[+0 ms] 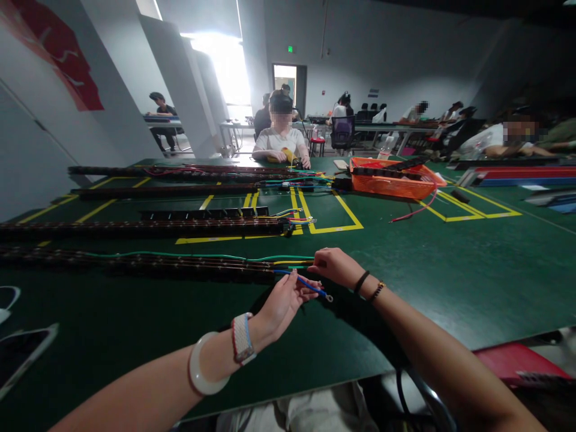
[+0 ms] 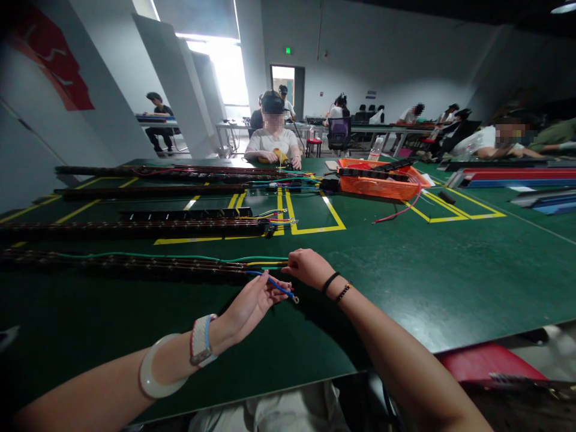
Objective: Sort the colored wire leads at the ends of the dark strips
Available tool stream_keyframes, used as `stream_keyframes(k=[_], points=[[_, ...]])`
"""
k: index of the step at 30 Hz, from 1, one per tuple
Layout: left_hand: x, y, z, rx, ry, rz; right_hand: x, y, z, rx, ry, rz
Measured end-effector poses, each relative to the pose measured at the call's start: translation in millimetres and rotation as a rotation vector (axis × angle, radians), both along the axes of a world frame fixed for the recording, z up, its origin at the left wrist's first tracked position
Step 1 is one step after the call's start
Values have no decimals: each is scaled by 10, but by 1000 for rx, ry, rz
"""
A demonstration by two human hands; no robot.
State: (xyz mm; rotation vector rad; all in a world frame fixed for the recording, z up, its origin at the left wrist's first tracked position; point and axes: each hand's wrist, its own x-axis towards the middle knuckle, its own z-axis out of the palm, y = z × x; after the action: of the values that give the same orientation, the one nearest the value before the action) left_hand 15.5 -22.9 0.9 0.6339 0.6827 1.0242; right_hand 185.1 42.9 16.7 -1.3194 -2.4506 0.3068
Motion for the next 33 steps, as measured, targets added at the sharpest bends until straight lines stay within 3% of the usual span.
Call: stream_keyframes(k=[7,16,22,28,33], points=[[5,-2,31,-25,10,19,16,34,-29,25,-54,21],[-3,33,-15,-43,-37,0,50,-78,200,-150,144,135],[-11,30,-5,-93,-9,0,13,-182,304,-375,125,337],[4,40,-26,-46,-42,14,37,-155,265,-337,55,353],[-7,33,-27,8,44,-138,101,-84,251,-179,66,381]])
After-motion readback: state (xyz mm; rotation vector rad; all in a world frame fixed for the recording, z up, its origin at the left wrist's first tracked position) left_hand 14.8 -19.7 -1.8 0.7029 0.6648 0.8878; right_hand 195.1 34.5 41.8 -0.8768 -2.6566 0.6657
